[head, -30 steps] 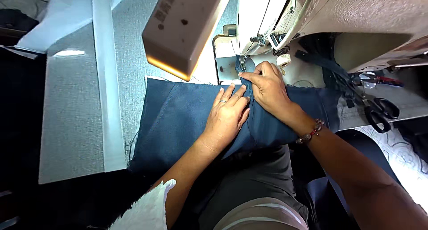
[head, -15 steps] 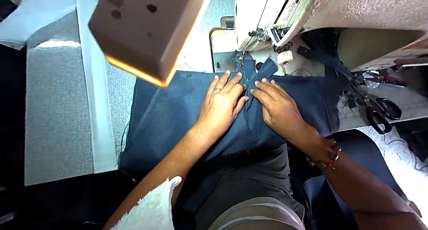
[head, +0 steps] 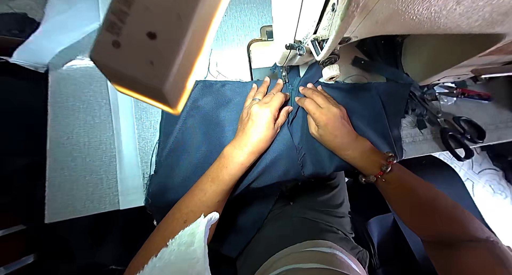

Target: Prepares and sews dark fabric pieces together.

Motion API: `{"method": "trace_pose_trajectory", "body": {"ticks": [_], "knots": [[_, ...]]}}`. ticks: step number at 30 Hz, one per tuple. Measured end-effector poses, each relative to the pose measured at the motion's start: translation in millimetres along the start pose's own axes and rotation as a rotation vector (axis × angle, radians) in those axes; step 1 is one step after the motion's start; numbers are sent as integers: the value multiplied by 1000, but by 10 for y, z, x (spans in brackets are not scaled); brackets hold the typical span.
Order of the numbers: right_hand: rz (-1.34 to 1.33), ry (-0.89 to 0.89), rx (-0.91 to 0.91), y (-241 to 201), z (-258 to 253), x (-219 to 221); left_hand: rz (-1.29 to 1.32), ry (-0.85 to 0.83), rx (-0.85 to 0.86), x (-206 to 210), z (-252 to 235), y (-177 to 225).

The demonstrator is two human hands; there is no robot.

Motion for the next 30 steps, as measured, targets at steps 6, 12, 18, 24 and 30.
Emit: {"method": "trace_pose_trajectory", "body": {"ticks": [6, 12, 18, 24, 30], "knots": [[0, -15, 23, 7, 0, -1, -16, 4, 7, -1, 1, -3], [-32, 26, -6, 111, -92, 64, -34, 7, 15, 0, -41, -41], [-102, 19, -30, 283, -381, 91, 26, 47, -60, -42, -271, -153], [-130, 110, -113, 435, -574, 123, -6, 61, -85, -65, -426, -273], [-126, 134, -104, 446, -567, 158, 9, 60, -97, -55, -426, -267]]}}
Point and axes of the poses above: each hand's wrist, its own z-axis away from the middle knuckle, its own x-axis out of the palm, y = z × x, the point moved 1 cm from there along -z, towards the middle knuckle, and after that the axes turned 7 degrees about x, right-handed, at the moved point
